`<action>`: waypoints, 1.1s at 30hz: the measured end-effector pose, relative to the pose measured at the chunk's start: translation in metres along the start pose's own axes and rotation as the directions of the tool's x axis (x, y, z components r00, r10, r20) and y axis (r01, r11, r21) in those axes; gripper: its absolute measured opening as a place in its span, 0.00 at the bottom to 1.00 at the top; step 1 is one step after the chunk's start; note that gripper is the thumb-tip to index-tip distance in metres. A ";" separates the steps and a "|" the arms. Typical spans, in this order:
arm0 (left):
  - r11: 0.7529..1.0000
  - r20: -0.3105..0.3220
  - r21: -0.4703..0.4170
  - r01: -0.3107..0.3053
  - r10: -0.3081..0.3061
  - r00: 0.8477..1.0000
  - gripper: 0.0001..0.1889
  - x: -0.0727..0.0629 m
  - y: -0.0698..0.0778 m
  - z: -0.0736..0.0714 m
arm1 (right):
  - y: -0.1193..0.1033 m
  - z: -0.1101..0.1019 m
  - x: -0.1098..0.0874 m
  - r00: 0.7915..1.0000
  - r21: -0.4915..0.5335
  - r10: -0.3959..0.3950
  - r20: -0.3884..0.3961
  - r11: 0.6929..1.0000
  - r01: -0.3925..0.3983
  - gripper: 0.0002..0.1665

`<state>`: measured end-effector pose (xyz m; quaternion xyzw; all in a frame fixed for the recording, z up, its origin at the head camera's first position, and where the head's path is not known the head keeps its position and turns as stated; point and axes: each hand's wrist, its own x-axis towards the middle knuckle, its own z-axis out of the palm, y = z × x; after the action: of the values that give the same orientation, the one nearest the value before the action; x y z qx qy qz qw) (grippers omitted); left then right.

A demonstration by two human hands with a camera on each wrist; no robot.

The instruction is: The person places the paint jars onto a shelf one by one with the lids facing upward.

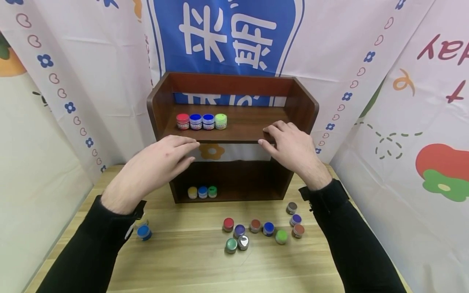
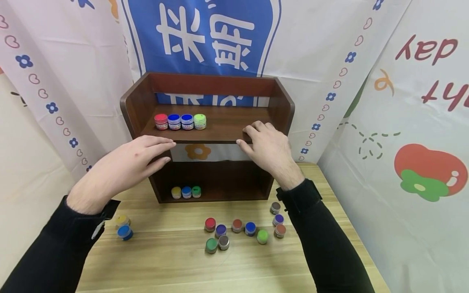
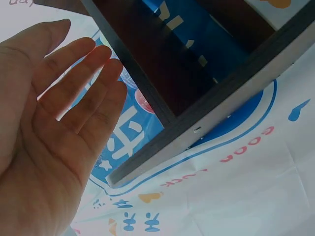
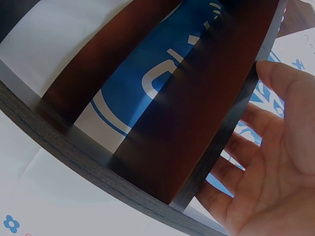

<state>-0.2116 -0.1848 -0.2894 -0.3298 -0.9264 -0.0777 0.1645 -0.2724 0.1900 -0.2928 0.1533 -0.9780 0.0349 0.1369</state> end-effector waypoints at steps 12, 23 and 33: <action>0.998 -0.102 -0.004 -0.064 0.063 0.993 0.23 -0.025 -0.007 0.016 | -0.002 0.000 0.001 1.000 -0.012 0.002 0.003 1.000 -0.002 0.37; 0.996 -0.084 -0.004 -0.088 0.087 0.993 0.23 -0.044 -0.017 0.045 | -0.001 0.000 0.001 1.000 -0.014 0.004 0.008 1.000 -0.004 0.38; 0.999 0.077 -0.036 0.018 -0.015 0.997 0.21 -0.068 -0.025 0.066 | -0.002 -0.001 0.000 1.000 -0.016 0.001 0.006 1.000 -0.001 0.37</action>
<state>-0.1952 -0.2270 -0.3761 -0.3280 -0.9330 -0.0834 0.1220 -0.2718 0.1879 -0.2922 0.1517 -0.9788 0.0265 0.1353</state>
